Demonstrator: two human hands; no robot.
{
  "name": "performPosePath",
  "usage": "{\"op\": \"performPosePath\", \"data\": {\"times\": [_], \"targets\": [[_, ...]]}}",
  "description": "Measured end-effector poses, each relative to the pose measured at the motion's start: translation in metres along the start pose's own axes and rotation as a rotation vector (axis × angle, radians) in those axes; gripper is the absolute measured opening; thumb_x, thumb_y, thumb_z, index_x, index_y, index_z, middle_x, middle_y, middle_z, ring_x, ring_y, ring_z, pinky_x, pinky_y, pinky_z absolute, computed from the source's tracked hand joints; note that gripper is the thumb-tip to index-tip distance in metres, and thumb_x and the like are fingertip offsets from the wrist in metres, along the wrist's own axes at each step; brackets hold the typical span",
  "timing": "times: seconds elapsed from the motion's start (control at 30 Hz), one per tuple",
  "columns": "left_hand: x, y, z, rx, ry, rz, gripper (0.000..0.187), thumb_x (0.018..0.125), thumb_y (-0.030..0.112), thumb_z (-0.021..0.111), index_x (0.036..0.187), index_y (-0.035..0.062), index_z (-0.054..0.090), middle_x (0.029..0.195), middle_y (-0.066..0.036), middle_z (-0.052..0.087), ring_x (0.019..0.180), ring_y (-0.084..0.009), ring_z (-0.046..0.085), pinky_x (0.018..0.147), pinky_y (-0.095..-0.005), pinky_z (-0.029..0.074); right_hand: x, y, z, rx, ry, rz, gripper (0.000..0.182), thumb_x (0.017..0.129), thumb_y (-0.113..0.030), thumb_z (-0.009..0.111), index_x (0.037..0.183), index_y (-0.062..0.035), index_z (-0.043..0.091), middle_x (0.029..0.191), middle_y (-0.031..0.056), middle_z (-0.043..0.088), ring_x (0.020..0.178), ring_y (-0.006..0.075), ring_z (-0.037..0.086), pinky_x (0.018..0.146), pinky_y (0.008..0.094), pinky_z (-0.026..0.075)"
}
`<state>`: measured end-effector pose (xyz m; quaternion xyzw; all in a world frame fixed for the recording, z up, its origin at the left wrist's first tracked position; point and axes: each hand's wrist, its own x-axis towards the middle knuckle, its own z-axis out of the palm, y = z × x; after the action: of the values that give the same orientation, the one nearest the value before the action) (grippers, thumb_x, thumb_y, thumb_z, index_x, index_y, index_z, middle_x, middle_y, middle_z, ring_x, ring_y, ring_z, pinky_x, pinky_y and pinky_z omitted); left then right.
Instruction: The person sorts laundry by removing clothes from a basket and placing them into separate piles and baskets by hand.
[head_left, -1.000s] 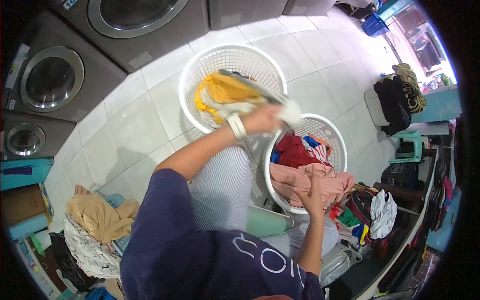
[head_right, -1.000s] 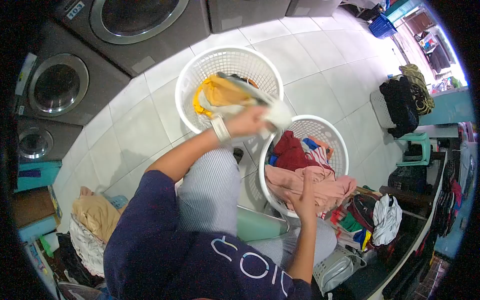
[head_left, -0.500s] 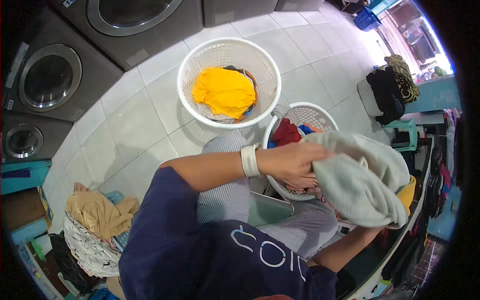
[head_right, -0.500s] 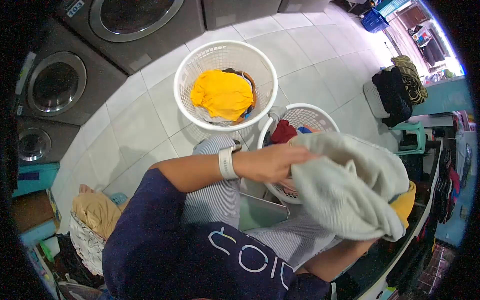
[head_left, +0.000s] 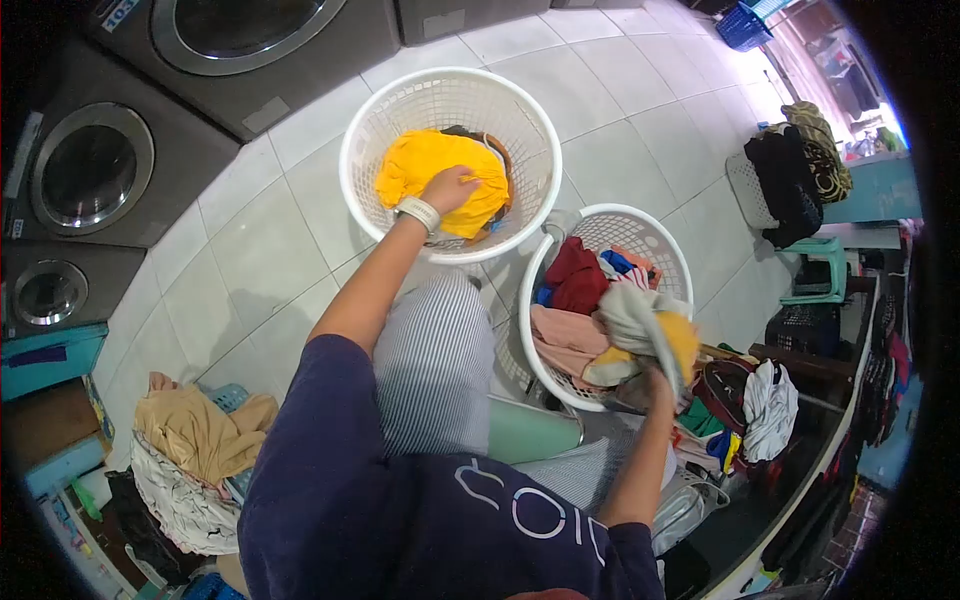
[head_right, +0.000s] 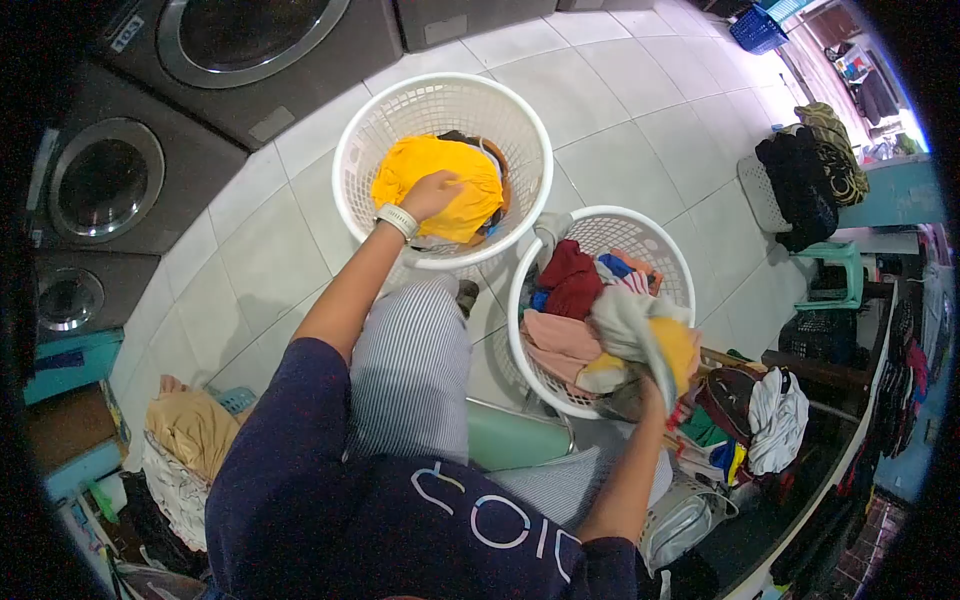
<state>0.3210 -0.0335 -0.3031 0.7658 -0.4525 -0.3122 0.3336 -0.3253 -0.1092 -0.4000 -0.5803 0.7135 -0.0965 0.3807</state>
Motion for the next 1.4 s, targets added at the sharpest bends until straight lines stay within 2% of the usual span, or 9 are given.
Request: {"op": "performPosePath", "data": {"times": [0.13, 0.27, 0.53, 0.67, 0.77, 0.93, 1.03, 1.23, 1.4], "targets": [[0.023, -0.128, 0.039, 0.279, 0.122, -0.306, 0.061, 0.077, 0.042, 0.063, 0.121, 0.0004, 0.052, 0.117, -0.022, 0.056, 0.111, -0.0314, 0.053, 0.095, -0.0373, 0.041, -0.076, -0.163, 0.005, -0.198, -0.149, -0.066, 0.049, 0.072, -0.026, 0.073, 0.113, -0.0038, 0.059, 0.112, 0.0133, 0.061, 0.102, 0.0249, 0.056, 0.089, 0.0331, 0.042], [0.018, -0.146, 0.049, 0.318, -0.194, -0.424, 0.072, 0.07, 0.039, 0.07, 0.124, -0.0008, 0.045, 0.119, -0.025, 0.053, 0.111, -0.034, 0.052, 0.097, -0.0377, 0.039, -0.056, -0.15, 0.006, 0.038, -0.179, 0.21, 0.051, 0.072, -0.027, 0.073, 0.112, 0.0004, 0.058, 0.11, 0.0139, 0.061, 0.101, 0.0258, 0.056, 0.088, 0.0319, 0.043], [0.026, -0.157, 0.05, 0.168, 0.011, -0.423, 0.044, 0.076, 0.034, 0.06, 0.104, 0.0002, 0.058, 0.105, -0.024, 0.059, 0.103, -0.0375, 0.055, 0.091, -0.038, 0.043, -0.085, -0.161, 0.051, -0.374, 0.076, 0.009, 0.071, 0.076, -0.048, 0.061, 0.116, 0.0095, 0.051, 0.115, 0.0297, 0.054, 0.111, 0.0409, 0.05, 0.096, 0.0362, 0.036], [0.013, -0.032, 0.046, -0.154, -0.119, 0.065, 0.033, 0.083, 0.029, 0.059, 0.1, 0.0013, 0.06, 0.086, -0.014, 0.064, 0.083, -0.0245, 0.06, 0.074, -0.0369, 0.046, -0.114, -0.191, 0.076, 0.006, 0.091, 0.111, 0.07, 0.072, -0.033, 0.073, 0.122, 0.0083, 0.046, 0.121, 0.0168, 0.053, 0.108, 0.0248, 0.052, 0.09, 0.0332, 0.041], [-0.046, 0.096, 0.01, -0.591, -0.681, 0.422, 0.024, 0.086, 0.024, 0.061, 0.095, 0.0019, 0.057, 0.087, 0.0, 0.056, 0.081, -0.0062, 0.049, 0.07, -0.023, 0.043, -0.173, -0.3, 0.068, 0.333, -0.179, 0.356, 0.055, 0.076, -0.027, 0.071, 0.117, 0.0034, 0.05, 0.11, 0.0129, 0.057, 0.1, 0.0206, 0.054, 0.086, 0.0335, 0.043], [-0.111, 0.187, -0.037, -0.73, -1.449, 1.249, 0.023, 0.089, 0.023, 0.058, 0.089, 0.0006, 0.055, 0.081, -0.009, 0.048, 0.075, -0.0196, 0.05, 0.07, -0.0344, 0.04, -0.189, -0.358, 0.094, 0.506, -0.626, -0.39, 0.054, 0.082, -0.023, 0.064, 0.126, -0.0022, 0.042, 0.119, 0.0138, 0.05, 0.103, 0.0259, 0.052, 0.089, 0.0365, 0.042], [-0.115, 0.188, -0.037, -0.744, -1.517, 1.135, 0.021, 0.09, 0.022, 0.056, 0.09, 0.0004, 0.056, 0.089, -0.012, 0.055, 0.086, -0.0211, 0.054, 0.078, -0.0352, 0.041, -0.175, -0.362, 0.103, 0.558, -0.461, -0.379, 0.058, 0.08, -0.021, 0.066, 0.128, -0.0023, 0.04, 0.122, 0.0147, 0.048, 0.107, 0.0273, 0.048, 0.091, 0.0373, 0.039], [-0.02, 0.064, -0.027, -0.576, -0.511, 0.06, 0.025, 0.088, 0.023, 0.058, 0.103, 0.0022, 0.061, 0.097, -0.008, 0.064, 0.094, -0.0154, 0.059, 0.084, -0.0283, 0.046, -0.151, -0.33, -0.049, 0.612, 0.132, -0.362, 0.068, 0.075, -0.018, 0.069, 0.132, -0.0026, 0.035, 0.127, 0.0166, 0.043, 0.115, 0.0301, 0.04, 0.097, 0.039, 0.033], [0.063, -0.149, 0.05, -0.061, 0.532, -0.034, 0.06, 0.067, 0.019, 0.075, 0.118, -0.0005, 0.049, 0.116, -0.019, 0.056, 0.106, -0.0293, 0.056, 0.089, -0.0358, 0.044, -0.158, -0.265, -0.148, 0.243, 0.153, -0.221, 0.076, 0.071, -0.015, 0.071, 0.134, -0.0028, 0.031, 0.132, 0.0182, 0.039, 0.121, 0.0325, 0.034, 0.101, 0.0404, 0.028]]}}
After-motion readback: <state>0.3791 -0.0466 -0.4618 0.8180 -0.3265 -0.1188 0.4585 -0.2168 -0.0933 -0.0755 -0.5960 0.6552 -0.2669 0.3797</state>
